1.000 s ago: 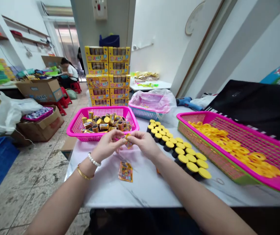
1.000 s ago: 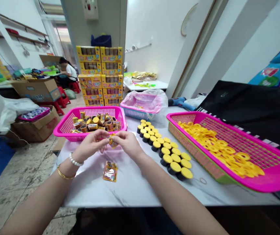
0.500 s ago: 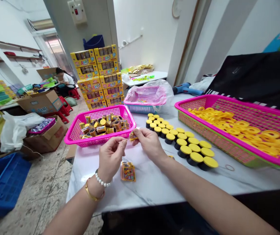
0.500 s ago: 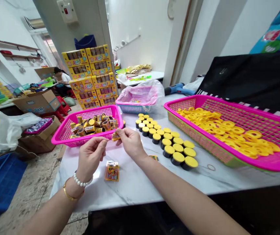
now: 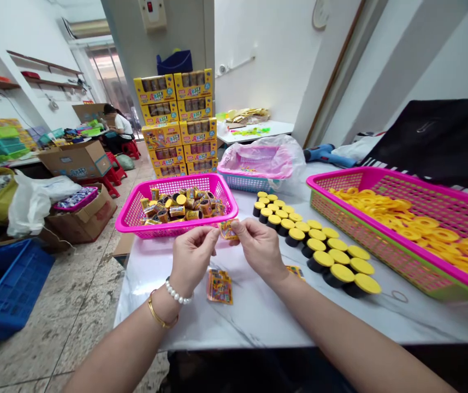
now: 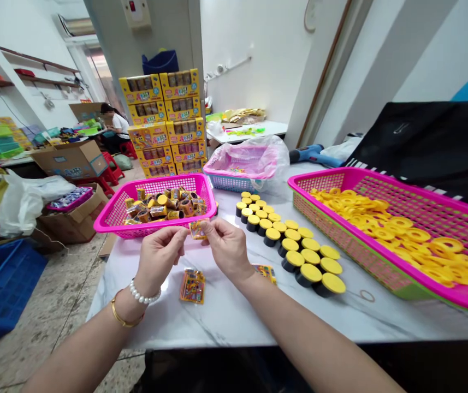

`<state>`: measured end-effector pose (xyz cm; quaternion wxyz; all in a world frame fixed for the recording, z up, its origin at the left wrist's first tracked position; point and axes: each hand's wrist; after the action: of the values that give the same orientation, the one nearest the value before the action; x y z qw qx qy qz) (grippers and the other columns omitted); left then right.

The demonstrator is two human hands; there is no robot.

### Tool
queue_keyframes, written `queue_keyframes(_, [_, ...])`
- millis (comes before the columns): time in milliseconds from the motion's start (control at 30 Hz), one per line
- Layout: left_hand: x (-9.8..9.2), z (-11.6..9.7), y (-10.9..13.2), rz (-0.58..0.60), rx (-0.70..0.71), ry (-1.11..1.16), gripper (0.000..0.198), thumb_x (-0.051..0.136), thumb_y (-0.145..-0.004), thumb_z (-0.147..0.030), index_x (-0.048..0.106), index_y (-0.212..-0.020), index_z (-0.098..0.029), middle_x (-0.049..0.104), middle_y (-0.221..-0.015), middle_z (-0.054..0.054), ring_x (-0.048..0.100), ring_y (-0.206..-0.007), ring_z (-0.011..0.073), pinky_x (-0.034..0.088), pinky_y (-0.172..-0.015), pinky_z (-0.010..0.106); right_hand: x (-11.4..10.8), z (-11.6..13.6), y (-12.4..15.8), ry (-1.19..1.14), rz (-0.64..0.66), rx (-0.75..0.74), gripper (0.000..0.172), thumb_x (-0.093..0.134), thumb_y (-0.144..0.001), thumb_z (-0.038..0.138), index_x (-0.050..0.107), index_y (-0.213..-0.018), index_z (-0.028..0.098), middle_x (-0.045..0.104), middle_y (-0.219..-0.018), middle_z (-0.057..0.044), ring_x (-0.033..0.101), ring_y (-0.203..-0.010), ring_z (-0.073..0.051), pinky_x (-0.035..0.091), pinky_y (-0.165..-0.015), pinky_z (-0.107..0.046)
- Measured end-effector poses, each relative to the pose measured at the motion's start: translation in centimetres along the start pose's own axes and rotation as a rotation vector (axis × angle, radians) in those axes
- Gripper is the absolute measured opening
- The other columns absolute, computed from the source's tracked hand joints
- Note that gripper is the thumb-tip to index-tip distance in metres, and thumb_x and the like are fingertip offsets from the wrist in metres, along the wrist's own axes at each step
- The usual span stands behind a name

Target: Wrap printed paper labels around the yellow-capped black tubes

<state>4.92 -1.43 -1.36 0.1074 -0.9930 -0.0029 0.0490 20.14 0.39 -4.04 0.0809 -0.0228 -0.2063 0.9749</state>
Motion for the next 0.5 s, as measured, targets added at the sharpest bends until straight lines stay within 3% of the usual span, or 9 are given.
queue_keyframes(167, [0.1, 0.3, -0.3, 0.01, -0.05, 0.049, 0.034, 0.076, -0.073, -0.048, 0.078, -0.085, -0.017, 0.058, -0.055, -0.002, 0.047, -0.048, 0.0097, 0.036, -0.045, 0.022, 0.3, -0.4, 0.5, 0.04, 0.031, -0.064, 0.047, 0.065, -0.086, 0.064, 0.065, -0.066, 0.022, 0.065, -0.061, -0.001, 0.065, -0.057, -0.018, 0.053, -0.055, -0.029])
queue_keyframes(267, [-0.4, 0.3, -0.8, 0.0, -0.063, 0.066, 0.029, 0.081, -0.068, -0.043, 0.079, -0.079, -0.016, 0.061, -0.059, 0.0, 0.043, -0.048, 0.0078, 0.032, -0.043, 0.022, 0.5, -0.6, 0.9, 0.127, 0.097, -0.13, 0.042, 0.058, -0.093, 0.058, 0.067, -0.072, 0.022, 0.066, -0.065, -0.002, 0.065, -0.06, -0.018, 0.052, -0.059, -0.03])
queue_keyframes(367, [-1.0, 0.1, -1.3, -0.012, -0.112, 0.099, 0.028, 0.084, -0.064, -0.041, 0.078, -0.071, -0.015, 0.054, -0.051, -0.003, 0.036, -0.044, 0.0058, 0.026, -0.041, 0.021, 0.7, -0.8, 1.0, 0.235, 0.163, -0.203, 0.042, 0.047, -0.099, 0.054, 0.069, -0.081, 0.023, 0.067, -0.068, -0.002, 0.063, -0.062, -0.018, 0.05, -0.063, -0.03])
queue_keyframes(500, [-1.6, -0.1, -1.6, 0.008, -0.156, 0.143, 0.034, 0.086, -0.063, -0.043, 0.075, -0.074, -0.012, 0.049, -0.044, -0.005, 0.036, -0.039, 0.0048, 0.024, -0.039, 0.02, 0.4, -0.6, 0.5, 0.387, 0.264, -0.302, 0.048, 0.04, -0.102, 0.051, 0.071, -0.081, 0.021, 0.065, -0.069, -0.004, 0.061, -0.065, -0.018, 0.048, -0.066, -0.03])
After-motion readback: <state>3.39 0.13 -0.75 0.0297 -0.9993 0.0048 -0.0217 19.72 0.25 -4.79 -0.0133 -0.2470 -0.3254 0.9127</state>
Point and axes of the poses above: each hand's wrist, its own y-axis away from the middle knuckle, its own x-axis out of the palm, z = x × y
